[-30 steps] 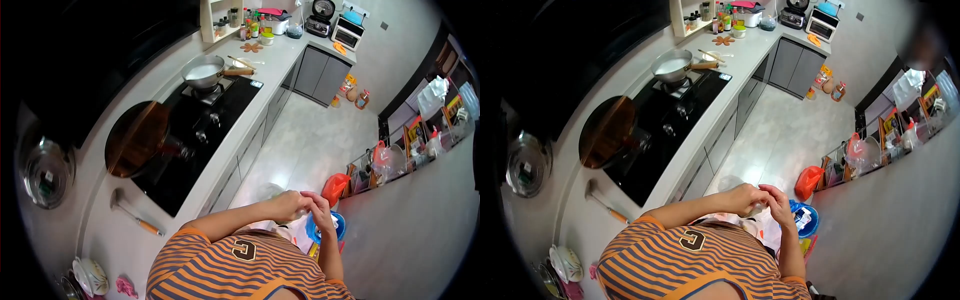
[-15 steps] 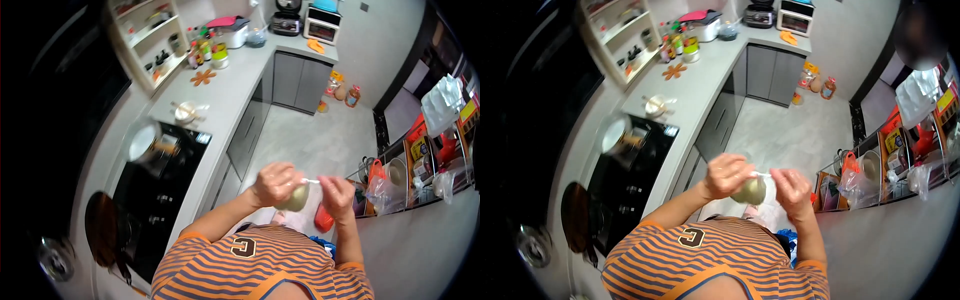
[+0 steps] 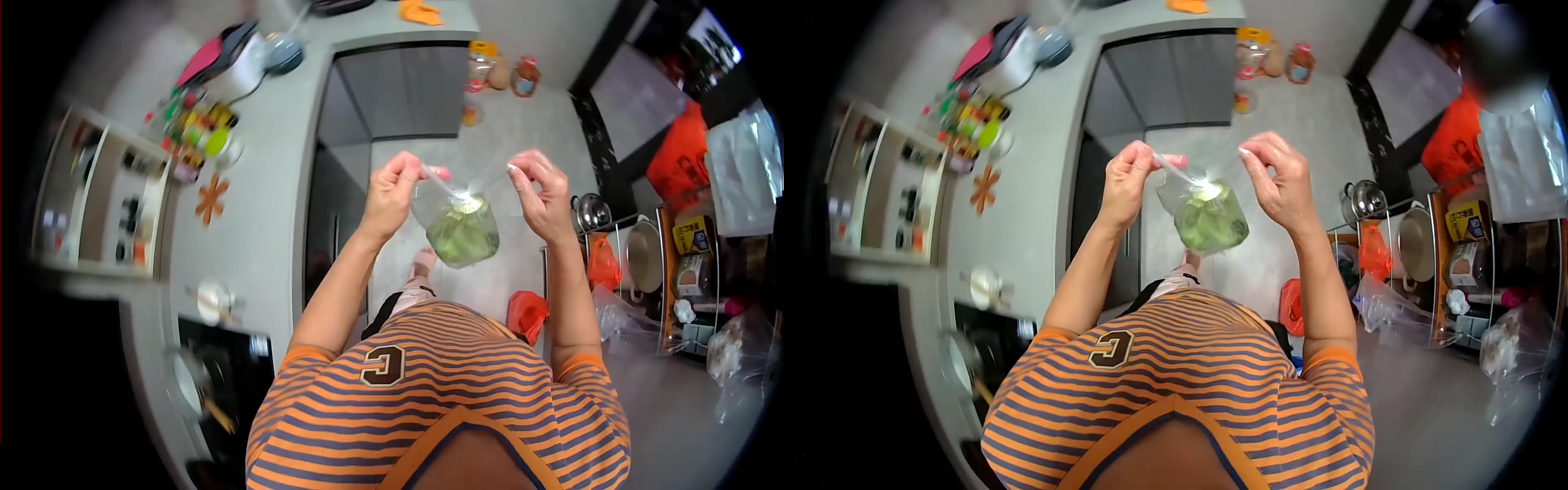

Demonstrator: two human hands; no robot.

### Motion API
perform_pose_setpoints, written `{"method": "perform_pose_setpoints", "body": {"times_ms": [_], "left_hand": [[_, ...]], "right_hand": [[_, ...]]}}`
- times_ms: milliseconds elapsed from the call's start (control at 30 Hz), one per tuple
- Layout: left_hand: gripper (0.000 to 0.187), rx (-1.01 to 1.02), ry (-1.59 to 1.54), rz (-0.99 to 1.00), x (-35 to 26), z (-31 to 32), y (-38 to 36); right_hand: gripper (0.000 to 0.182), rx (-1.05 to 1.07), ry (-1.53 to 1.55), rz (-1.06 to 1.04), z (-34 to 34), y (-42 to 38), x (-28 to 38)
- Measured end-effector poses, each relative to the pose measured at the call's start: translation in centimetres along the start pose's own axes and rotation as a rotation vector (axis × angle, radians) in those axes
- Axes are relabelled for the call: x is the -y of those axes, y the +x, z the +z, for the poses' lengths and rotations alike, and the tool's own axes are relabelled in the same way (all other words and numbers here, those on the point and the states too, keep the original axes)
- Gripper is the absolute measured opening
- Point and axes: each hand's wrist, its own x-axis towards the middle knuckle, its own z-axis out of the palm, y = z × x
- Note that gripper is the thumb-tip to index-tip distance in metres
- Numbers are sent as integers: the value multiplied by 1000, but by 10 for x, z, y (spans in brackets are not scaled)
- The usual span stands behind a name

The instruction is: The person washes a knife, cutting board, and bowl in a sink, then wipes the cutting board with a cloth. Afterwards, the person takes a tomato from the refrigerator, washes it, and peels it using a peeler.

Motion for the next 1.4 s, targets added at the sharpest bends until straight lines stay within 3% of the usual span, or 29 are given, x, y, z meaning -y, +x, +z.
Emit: {"method": "perform_pose_setpoints", "body": {"times_ms": [100,200,300,333,467,500,633,667,767,833,1000,1200,1233,1300,1367,1400], "left_hand": [[16,225,-320,-185,26,8,86],[13,475,-158,-305,49,37,155],[21,705,-25,-138,68,61,208],[14,743,137,-93,78,66,229],[10,569,172,-255,120,106,311],[11,526,65,-166,130,120,333],[23,615,118,-288,145,161,422],[25,643,145,-315,146,175,442],[30,643,166,-422,169,207,509],[31,630,171,-533,188,224,551],[21,632,80,-788,220,289,649],[21,899,256,-621,306,380,766],[20,907,181,-651,320,397,785],[19,981,15,-680,329,425,831],[21,1022,-42,-809,349,457,871],[20,1104,82,-755,347,476,894]], "right_hand": [[7,8,139,-20,-7,63,-23],[8,59,43,-38,-15,104,-58],[9,3,44,120,-26,125,-109],[9,-27,65,131,-30,132,-130],[10,-138,88,116,-53,169,-207],[11,-126,40,153,-66,176,-224],[14,45,-112,374,-122,203,-296],[12,-63,-176,279,-135,214,-313],[11,-109,-170,373,-189,251,-351],[12,-121,-138,316,-205,268,-376],[13,10,-154,252,-259,304,-453],[13,-43,-187,431,-366,354,-574],[12,46,-227,406,-386,359,-602],[14,141,-96,630,-429,392,-621],[21,-10,-56,691,-465,423,-646],[24,-84,-98,647,-479,433,-667]]}}
